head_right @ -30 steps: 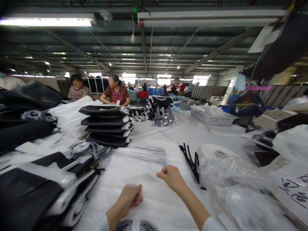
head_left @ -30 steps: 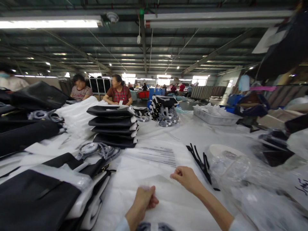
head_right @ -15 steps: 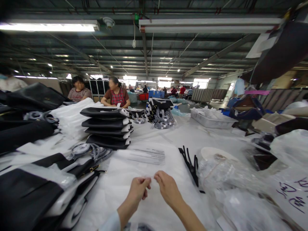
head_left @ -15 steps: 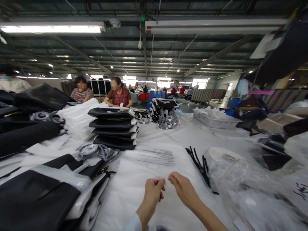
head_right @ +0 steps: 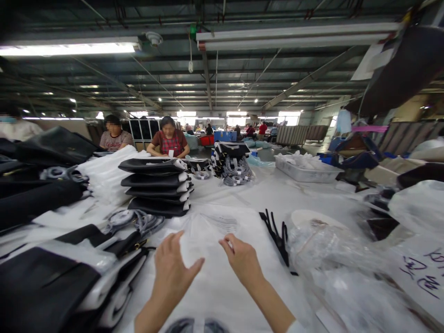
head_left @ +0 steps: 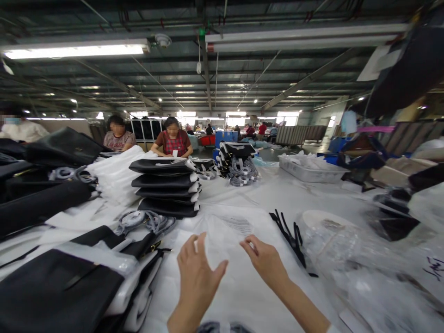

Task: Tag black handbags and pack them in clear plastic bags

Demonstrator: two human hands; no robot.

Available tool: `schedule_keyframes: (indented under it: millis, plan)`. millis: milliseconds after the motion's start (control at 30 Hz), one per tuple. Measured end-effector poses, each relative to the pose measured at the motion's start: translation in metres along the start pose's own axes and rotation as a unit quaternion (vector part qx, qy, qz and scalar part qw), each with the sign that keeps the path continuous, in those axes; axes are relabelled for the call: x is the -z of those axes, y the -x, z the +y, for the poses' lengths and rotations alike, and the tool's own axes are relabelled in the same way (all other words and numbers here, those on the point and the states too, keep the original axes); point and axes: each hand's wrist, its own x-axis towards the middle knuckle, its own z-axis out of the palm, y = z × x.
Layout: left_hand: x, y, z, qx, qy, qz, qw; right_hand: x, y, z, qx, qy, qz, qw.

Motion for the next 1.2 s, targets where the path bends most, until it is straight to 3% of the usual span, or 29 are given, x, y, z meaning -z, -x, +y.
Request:
schedule_keyframes:
  millis: [67, 100, 200, 333, 433, 600, 733, 867, 1067, 1200]
  plan:
    - [-0.003, -0.008, 0.023, -0.097, -0.041, -0.029, 0.994, 0.000, 0.000, -0.007, 0.035, 0.008, -0.005, 0.999]
    - [-0.006, -0.015, 0.033, -0.108, -0.052, -0.040, 0.992, 0.001, 0.000, -0.010, 0.053, 0.008, -0.008, 0.999]
    - [-0.010, -0.043, 0.042, -0.067, -0.092, -0.037, 0.993, 0.007, 0.000, -0.009, 0.112, 0.020, -0.034, 0.993]
    - [-0.001, -0.077, 0.012, -0.030, -0.143, -0.050, 0.988, 0.012, 0.010, 0.011, 0.161, 0.070, -0.071, 0.982]
    - [0.011, -0.089, -0.018, 0.008, -0.150, -0.069, 0.986, 0.012, 0.021, 0.034, 0.170, 0.124, -0.082, 0.974]
    - [0.034, -0.094, -0.052, 0.062, -0.159, -0.076, 0.982, 0.033, 0.031, 0.068, 0.057, 0.266, -0.023, 0.962]
    - [0.050, -0.084, -0.067, 0.072, -0.175, -0.111, 0.976, 0.078, 0.027, 0.081, -0.099, 0.277, 0.042, 0.955]
    - [0.052, -0.049, -0.055, 0.039, -0.188, -0.158, 0.968, 0.106, 0.016, 0.078, -0.279, 0.180, 0.130, 0.934]
    - [0.042, -0.006, -0.001, -0.076, -0.166, -0.146, 0.972, 0.107, 0.006, 0.047, -0.248, 0.118, 0.146, 0.951]
    - [0.024, -0.003, 0.013, -0.079, -0.134, -0.178, 0.972, 0.112, 0.001, 0.026, -0.212, 0.087, 0.152, 0.961]
